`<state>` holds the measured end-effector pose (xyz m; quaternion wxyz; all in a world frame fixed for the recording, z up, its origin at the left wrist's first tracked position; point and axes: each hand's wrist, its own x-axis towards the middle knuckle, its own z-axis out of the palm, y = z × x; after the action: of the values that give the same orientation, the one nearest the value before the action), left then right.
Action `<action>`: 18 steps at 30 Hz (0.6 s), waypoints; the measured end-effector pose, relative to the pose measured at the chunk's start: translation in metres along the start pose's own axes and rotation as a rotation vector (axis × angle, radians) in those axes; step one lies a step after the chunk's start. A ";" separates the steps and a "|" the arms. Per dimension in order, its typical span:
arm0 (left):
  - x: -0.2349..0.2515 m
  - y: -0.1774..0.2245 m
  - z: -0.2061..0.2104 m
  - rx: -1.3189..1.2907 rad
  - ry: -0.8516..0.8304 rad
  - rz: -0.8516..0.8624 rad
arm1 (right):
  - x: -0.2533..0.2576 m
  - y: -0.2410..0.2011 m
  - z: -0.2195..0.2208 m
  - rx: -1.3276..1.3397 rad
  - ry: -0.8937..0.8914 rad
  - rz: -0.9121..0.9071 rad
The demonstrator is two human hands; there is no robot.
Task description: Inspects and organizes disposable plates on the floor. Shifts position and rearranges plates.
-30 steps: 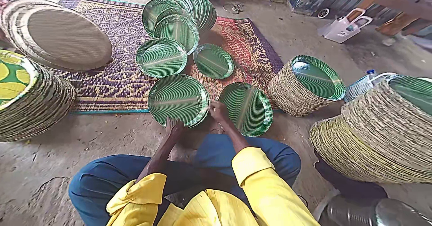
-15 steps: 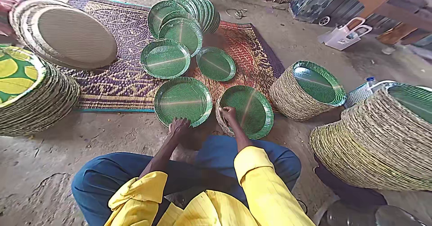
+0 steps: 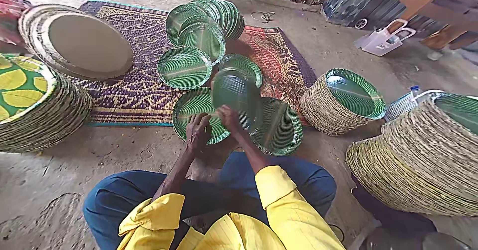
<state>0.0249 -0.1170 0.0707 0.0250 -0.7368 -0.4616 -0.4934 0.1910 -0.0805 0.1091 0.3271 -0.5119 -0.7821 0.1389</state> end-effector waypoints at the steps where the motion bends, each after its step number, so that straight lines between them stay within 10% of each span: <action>1: -0.001 -0.003 -0.002 0.026 0.041 0.017 | -0.004 -0.013 0.017 0.005 -0.192 0.011; 5: -0.018 -0.013 -0.005 0.153 -0.341 -0.119 | -0.037 -0.028 0.059 -0.092 -0.779 0.102; 9: -0.011 -0.016 0.004 0.254 -1.203 -0.411 | -0.043 0.016 0.040 -0.118 -0.730 0.071; 13: -0.016 -0.010 0.021 0.277 -1.296 -0.278 | -0.037 0.071 -0.017 -0.145 -0.141 0.498; 18: -0.019 -0.001 0.024 0.213 -1.325 -0.242 | -0.042 0.098 -0.027 -0.170 -0.211 0.831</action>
<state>0.0392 -0.1173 0.0435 -0.2458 -0.8200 -0.5049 0.1107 0.2893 -0.0788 0.0600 0.1185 -0.7913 -0.5475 0.2450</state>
